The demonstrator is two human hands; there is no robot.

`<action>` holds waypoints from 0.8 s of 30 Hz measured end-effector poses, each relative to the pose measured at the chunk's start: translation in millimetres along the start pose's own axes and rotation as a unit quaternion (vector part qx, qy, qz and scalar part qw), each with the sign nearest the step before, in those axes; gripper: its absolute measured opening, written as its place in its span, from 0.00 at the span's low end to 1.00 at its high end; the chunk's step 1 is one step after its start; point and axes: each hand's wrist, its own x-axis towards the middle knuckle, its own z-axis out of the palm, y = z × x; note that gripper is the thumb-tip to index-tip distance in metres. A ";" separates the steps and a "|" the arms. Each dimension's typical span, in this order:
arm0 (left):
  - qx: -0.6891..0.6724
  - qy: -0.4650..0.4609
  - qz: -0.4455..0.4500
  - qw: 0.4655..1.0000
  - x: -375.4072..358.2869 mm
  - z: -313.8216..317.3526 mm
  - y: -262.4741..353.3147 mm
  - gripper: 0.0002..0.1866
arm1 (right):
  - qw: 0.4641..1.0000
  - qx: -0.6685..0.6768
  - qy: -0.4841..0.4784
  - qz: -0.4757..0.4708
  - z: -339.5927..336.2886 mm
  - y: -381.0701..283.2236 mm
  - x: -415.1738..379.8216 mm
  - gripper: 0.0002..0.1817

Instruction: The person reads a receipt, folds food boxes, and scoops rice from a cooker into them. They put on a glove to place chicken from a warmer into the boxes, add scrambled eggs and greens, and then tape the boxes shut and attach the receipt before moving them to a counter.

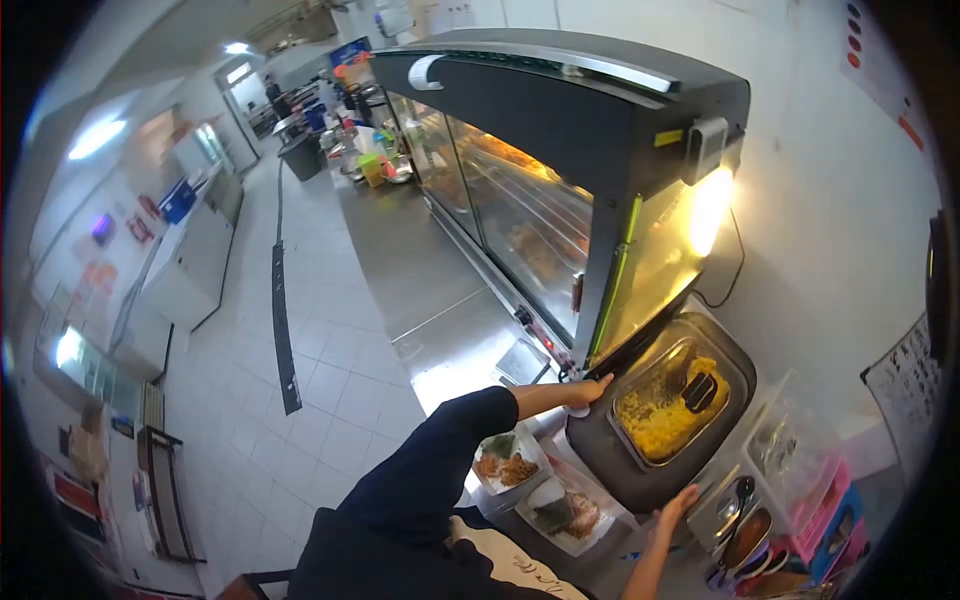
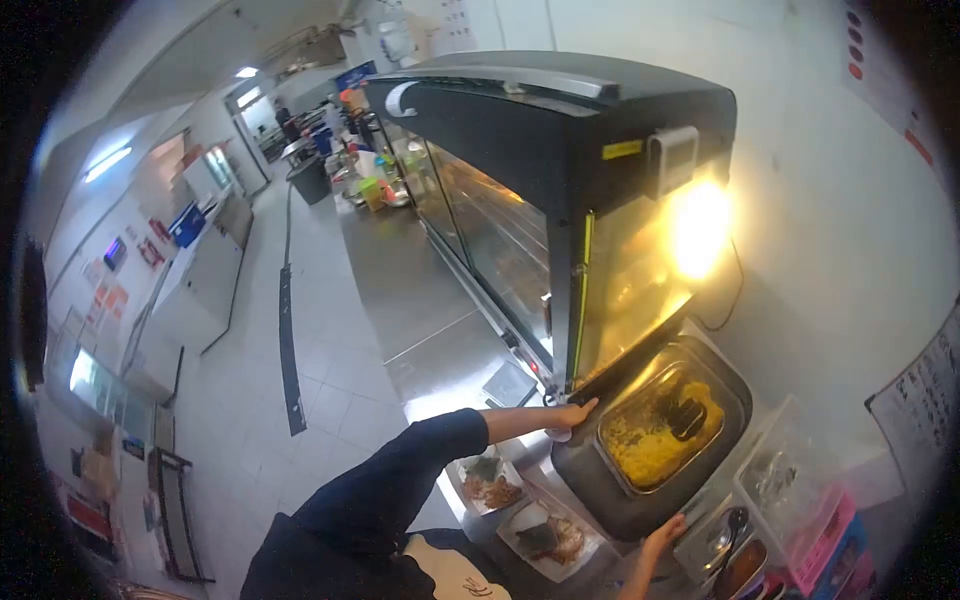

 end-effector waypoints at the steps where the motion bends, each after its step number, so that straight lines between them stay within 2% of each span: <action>1: 0.038 -0.054 -0.030 0.997 -26.0 -12.2 13.4 0.47 | 0.998 -0.035 0.000 0.054 -1.0 -15.4 -28.6 0.46; 4: 0.026 -0.154 -0.041 0.987 -92.6 -24.6 45.1 0.47 | 0.974 0.015 -0.116 0.196 -16.5 42.2 4.7 0.53; 7: 0.018 -0.157 -0.042 0.986 -97.6 -25.1 40.5 0.47 | 0.986 -0.079 -0.041 0.141 -15.4 103.1 63.7 0.54; 10: 0.025 -0.129 -0.053 0.990 -75.6 -25.3 24.2 0.49 | 0.980 0.023 -0.050 0.191 -14.1 74.6 37.1 0.52; 13: 0.038 -0.122 -0.074 0.989 -48.9 -32.4 4.7 0.52 | 0.965 0.085 -0.045 0.244 -9.0 8.0 -12.7 0.45; 15: 0.043 -0.142 -0.085 0.985 -36.9 -35.9 -8.7 0.54 | 0.963 0.155 -0.074 0.209 -9.0 -5.5 -25.6 0.39; 18: 0.044 -0.199 -0.020 0.979 -150.1 -38.5 55.2 0.53 | 0.958 0.227 -0.058 0.167 -14.4 4.6 -16.2 0.33; 19: 0.022 -0.223 0.022 0.974 -140.8 -37.6 46.1 0.52 | 0.956 0.245 -0.045 0.157 -15.2 7.8 -12.4 0.31; 20: 0.001 -0.246 0.063 0.967 -131.6 -39.8 39.5 0.51 | 0.940 0.290 -0.098 0.152 -20.4 10.7 -8.9 0.30; 21: -0.008 -0.299 0.031 0.954 -116.8 -47.7 37.9 0.51 | 0.919 0.335 -0.147 0.147 -29.6 11.7 -9.9 0.28; 22: -0.008 -0.317 0.067 0.946 -120.6 -54.1 42.4 0.53 | 0.894 0.379 -0.190 0.142 -43.9 14.5 -14.8 0.27; 23: 0.098 -0.147 0.018 0.984 -152.6 -62.9 63.3 0.51 | 0.859 0.439 -0.238 0.116 -51.1 0.6 -34.1 0.25; 24: 0.146 -0.097 0.048 0.983 -156.9 -72.5 67.6 0.47 | 0.819 0.496 -0.276 0.084 -47.9 -29.9 -63.3 0.24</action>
